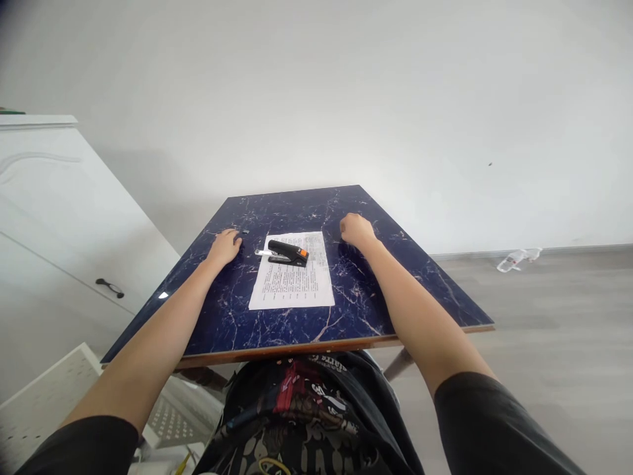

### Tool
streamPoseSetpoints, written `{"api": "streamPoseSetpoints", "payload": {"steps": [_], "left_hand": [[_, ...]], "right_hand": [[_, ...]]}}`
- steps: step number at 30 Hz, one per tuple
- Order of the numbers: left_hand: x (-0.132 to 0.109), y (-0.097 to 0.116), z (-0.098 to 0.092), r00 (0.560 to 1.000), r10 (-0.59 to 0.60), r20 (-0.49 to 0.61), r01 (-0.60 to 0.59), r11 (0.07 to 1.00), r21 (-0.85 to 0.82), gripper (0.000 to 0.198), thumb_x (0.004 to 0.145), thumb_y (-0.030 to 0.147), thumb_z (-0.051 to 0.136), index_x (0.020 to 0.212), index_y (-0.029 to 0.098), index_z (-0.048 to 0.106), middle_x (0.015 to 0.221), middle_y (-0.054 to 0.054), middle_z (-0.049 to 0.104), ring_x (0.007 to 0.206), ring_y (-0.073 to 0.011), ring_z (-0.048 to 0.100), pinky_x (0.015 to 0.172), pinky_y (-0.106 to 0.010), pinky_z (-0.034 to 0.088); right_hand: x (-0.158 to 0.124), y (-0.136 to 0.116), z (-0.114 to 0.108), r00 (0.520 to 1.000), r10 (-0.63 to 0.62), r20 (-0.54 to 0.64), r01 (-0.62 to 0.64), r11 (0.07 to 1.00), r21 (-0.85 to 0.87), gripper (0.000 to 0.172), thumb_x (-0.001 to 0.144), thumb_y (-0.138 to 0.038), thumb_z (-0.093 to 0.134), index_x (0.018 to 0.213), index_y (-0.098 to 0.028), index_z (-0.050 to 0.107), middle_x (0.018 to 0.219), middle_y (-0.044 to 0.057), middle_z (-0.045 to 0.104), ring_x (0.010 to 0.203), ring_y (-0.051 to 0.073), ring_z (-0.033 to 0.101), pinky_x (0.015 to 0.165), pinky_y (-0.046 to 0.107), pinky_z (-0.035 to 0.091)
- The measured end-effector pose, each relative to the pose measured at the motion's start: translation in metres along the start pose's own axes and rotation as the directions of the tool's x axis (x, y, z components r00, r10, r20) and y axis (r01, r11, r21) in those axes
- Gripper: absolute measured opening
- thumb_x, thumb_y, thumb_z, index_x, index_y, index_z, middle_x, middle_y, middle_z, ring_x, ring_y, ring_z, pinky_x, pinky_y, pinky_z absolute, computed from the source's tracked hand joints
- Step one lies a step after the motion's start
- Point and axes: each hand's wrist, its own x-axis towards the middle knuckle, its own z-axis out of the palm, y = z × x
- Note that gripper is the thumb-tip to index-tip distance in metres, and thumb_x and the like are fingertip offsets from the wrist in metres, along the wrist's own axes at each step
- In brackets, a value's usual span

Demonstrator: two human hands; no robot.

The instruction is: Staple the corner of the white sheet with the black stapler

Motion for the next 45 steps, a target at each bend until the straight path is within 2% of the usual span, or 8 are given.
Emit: {"api": "streamPoseSetpoints", "payload": {"steps": [6,11,18,21,25,32,39,45], "left_hand": [[0.003,0.003,0.012,0.98,0.09,0.177,-0.086,0.996,-0.031,0.059,0.108,0.032,0.029,0.166,0.022,0.036,0.176,-0.011,0.027,0.162,-0.0357,0.025,0.126,-0.072,0.023],[0.004,0.003,0.01,0.984,0.096,0.153,-0.093,0.995,-0.022,0.055,0.108,0.031,0.031,0.16,0.022,0.045,0.17,-0.013,0.041,0.157,-0.0353,0.037,0.125,-0.071,0.028],[0.003,0.003,0.007,0.993,0.116,0.004,-0.116,0.993,0.028,0.041,0.102,0.03,0.048,0.139,0.021,0.064,0.143,-0.015,0.066,0.136,-0.0343,0.057,0.115,-0.054,0.046],[0.004,0.002,0.01,0.992,0.128,-0.015,-0.128,0.992,0.011,0.046,0.102,0.032,0.049,0.145,0.019,0.059,0.154,-0.016,0.056,0.143,-0.0326,0.052,0.119,-0.051,0.044],[0.006,0.001,0.014,0.983,0.128,0.13,-0.126,0.992,-0.026,0.056,0.108,0.033,0.036,0.161,0.021,0.042,0.171,-0.014,0.038,0.159,-0.0329,0.034,0.126,-0.058,0.033],[0.006,0.0,0.01,0.995,0.097,0.025,-0.097,0.995,-0.008,0.044,0.103,0.037,0.047,0.14,0.02,0.063,0.149,-0.015,0.062,0.139,-0.0331,0.056,0.118,-0.052,0.044],[0.007,0.001,0.013,0.976,0.105,0.191,-0.103,0.994,-0.02,0.06,0.108,0.037,0.029,0.166,0.022,0.036,0.177,-0.011,0.026,0.163,-0.0357,0.023,0.127,-0.067,0.024],[0.01,0.0,0.015,0.965,0.102,0.242,-0.102,0.995,-0.01,0.063,0.107,0.038,0.023,0.169,0.026,0.032,0.178,-0.006,0.021,0.164,-0.0365,0.02,0.128,-0.07,0.018]], "right_hand": [[0.008,0.006,0.016,0.998,-0.013,0.059,0.01,0.998,0.056,0.041,0.08,-0.007,0.062,0.114,-0.017,0.083,0.121,0.015,0.078,0.111,0.031,0.071,0.096,0.035,0.054],[0.011,0.013,0.023,0.999,0.011,-0.048,-0.003,0.985,0.174,0.065,0.078,-0.002,0.061,0.14,-0.016,0.07,0.132,0.014,0.075,0.121,0.031,0.069,0.103,0.035,0.052],[0.014,0.021,0.025,0.973,0.219,-0.073,-0.188,0.936,0.296,0.037,0.082,-0.008,0.059,0.11,-0.016,0.082,0.106,0.012,0.079,0.103,0.026,0.071,0.096,0.032,0.053],[0.017,0.021,0.029,0.987,0.154,-0.043,-0.133,0.942,0.307,0.043,0.082,-0.006,0.055,0.114,-0.015,0.082,0.104,0.012,0.077,0.099,0.024,0.069,0.097,0.031,0.052],[0.019,0.017,0.038,0.999,-0.012,-0.041,0.019,0.982,0.19,0.059,0.08,-0.007,0.056,0.135,-0.013,0.074,0.127,0.018,0.067,0.116,0.03,0.061,0.109,0.038,0.045],[0.019,0.017,0.044,0.998,-0.034,0.06,0.032,0.999,0.036,0.059,0.089,-0.015,0.049,0.145,-0.012,0.067,0.131,0.022,0.063,0.127,0.035,0.051,0.115,0.047,0.035],[0.02,0.019,0.043,0.997,-0.074,0.029,0.071,0.994,0.082,0.057,0.089,-0.013,0.048,0.143,-0.009,0.067,0.145,0.02,0.059,0.127,0.033,0.051,0.117,0.042,0.031],[0.023,0.02,0.047,0.997,-0.052,0.055,0.049,0.996,0.069,0.059,0.089,-0.017,0.047,0.144,-0.012,0.067,0.144,0.019,0.06,0.128,0.034,0.049,0.115,0.044,0.034]]}}
